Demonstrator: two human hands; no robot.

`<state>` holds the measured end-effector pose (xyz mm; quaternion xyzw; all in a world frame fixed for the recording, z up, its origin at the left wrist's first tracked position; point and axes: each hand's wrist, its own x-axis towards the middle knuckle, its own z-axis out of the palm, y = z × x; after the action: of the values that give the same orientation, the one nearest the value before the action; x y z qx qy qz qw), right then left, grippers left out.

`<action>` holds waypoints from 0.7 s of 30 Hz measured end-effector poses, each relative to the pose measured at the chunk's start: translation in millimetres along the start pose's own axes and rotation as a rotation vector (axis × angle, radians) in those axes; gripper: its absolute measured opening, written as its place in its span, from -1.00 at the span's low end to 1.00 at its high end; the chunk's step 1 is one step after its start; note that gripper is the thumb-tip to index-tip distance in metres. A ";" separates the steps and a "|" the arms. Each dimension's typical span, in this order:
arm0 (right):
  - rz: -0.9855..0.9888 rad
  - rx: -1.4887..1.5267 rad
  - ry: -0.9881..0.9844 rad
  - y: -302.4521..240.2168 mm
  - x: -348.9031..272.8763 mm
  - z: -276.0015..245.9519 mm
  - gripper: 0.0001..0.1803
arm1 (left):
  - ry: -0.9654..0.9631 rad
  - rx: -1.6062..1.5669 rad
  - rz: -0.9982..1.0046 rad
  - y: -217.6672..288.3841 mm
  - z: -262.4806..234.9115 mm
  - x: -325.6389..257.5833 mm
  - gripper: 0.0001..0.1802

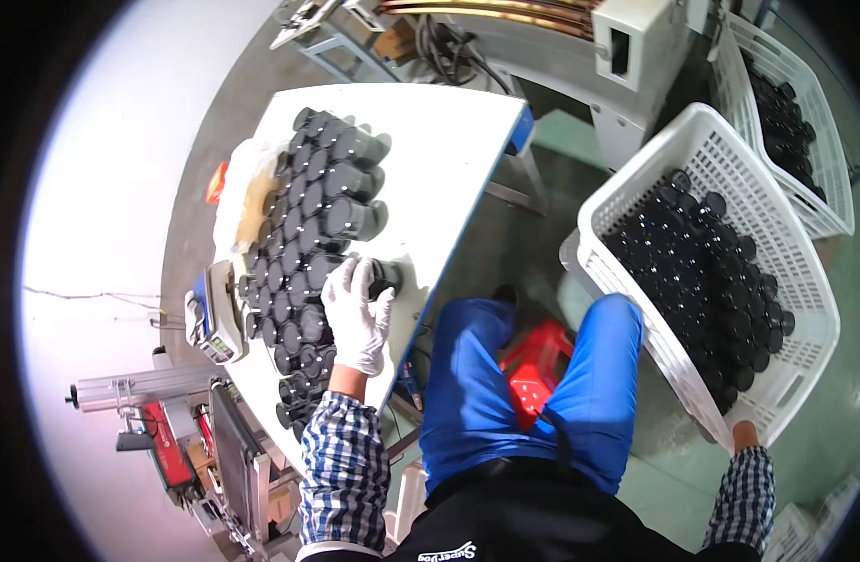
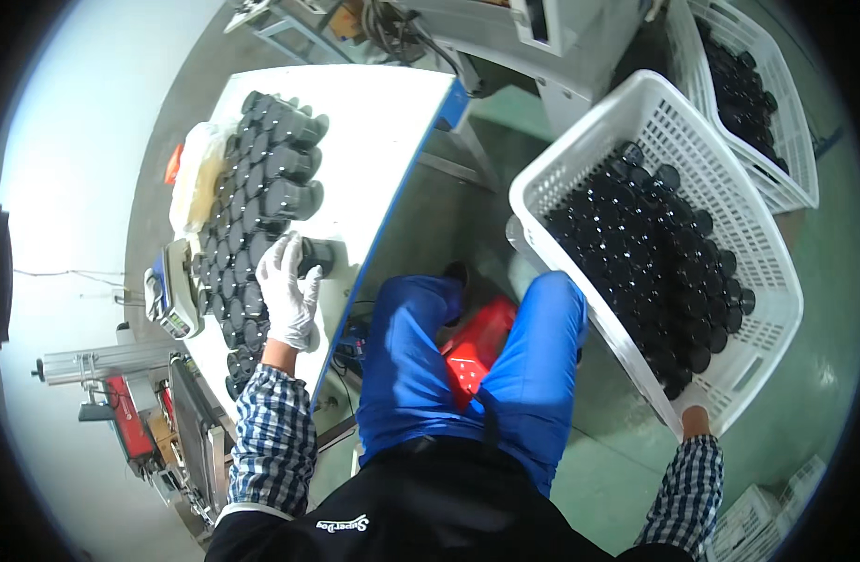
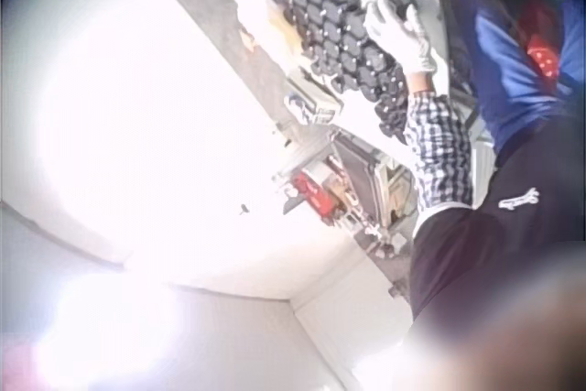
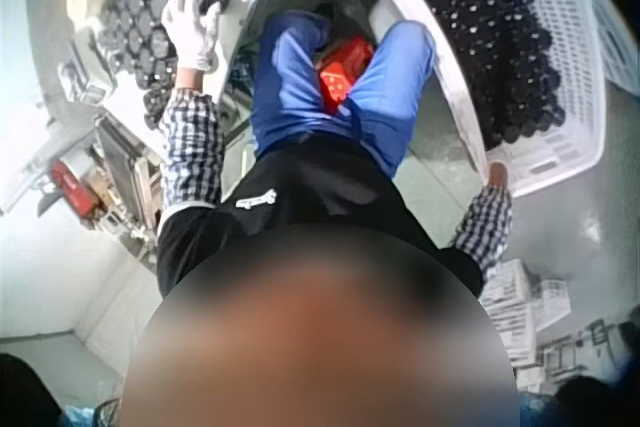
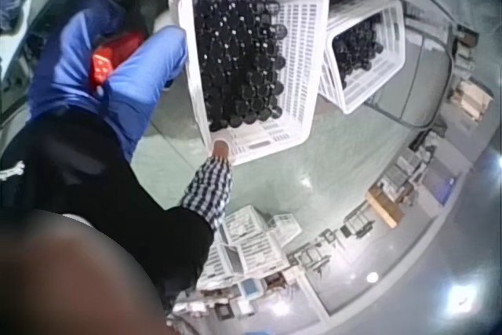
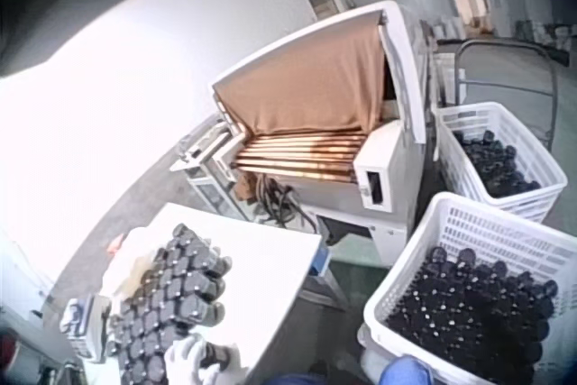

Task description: Packing black jars from a workstation table into plastic crates after applying labels or tape.

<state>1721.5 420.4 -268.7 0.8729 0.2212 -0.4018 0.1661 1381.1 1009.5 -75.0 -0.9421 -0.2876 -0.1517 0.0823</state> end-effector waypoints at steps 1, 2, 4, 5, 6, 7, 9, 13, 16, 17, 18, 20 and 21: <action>0.004 -0.005 0.016 10.9 12.8 6.5 -0.35 | -0.010 -0.014 -0.021 2.1 5.0 1.2 -0.40; 0.165 0.046 -0.045 25.3 32.8 23.5 -0.36 | -0.024 -0.019 -0.042 2.8 6.0 1.0 -0.38; 0.303 0.087 -0.103 35.2 54.1 39.2 -0.36 | -0.033 -0.032 -0.058 0.5 -0.5 -0.9 -0.41; 0.314 0.150 -0.101 39.3 56.9 41.1 -0.34 | -0.035 -0.036 -0.044 1.6 -2.7 1.4 -0.41; 0.326 0.212 -0.101 43.2 59.0 44.6 -0.33 | -0.038 -0.042 -0.031 3.7 -4.5 3.2 -0.42; 0.311 0.141 -0.062 45.1 60.6 50.8 -0.32 | 0.002 -0.057 -0.035 8.3 -6.6 3.5 -0.55; 0.283 0.168 -0.090 45.7 61.6 48.0 -0.30 | 0.042 -0.177 -0.108 2.7 -3.9 -2.6 -0.64; 0.324 0.163 -0.171 58.6 73.1 57.8 -0.23 | 0.111 -0.391 -0.235 -2.1 -4.6 -6.2 -0.84; 0.284 0.149 -0.167 80.2 84.9 77.2 -0.25 | 0.086 -0.442 -0.244 -0.5 -4.5 -8.7 -0.84; 0.279 0.152 -0.174 72.7 81.2 73.6 -0.25 | 0.028 -0.381 -0.222 2.4 -8.7 -9.3 -0.85; 0.306 0.177 -0.160 45.2 69.1 51.9 -0.23 | -0.033 -0.305 -0.207 1.0 -14.5 -12.9 -0.85; 0.355 0.204 -0.136 19.0 42.0 20.0 -0.21 | -0.033 -0.310 -0.201 -2.2 -14.3 -13.5 -0.85; 0.379 0.235 -0.076 13.4 34.4 13.5 -0.21 | -0.050 -0.276 -0.170 0.1 -17.6 -10.5 -0.86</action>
<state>1739.9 411.4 -302.2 0.8965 -0.0015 -0.4190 0.1438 1368.7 999.8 -61.9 -0.9202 -0.3446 -0.1729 -0.0682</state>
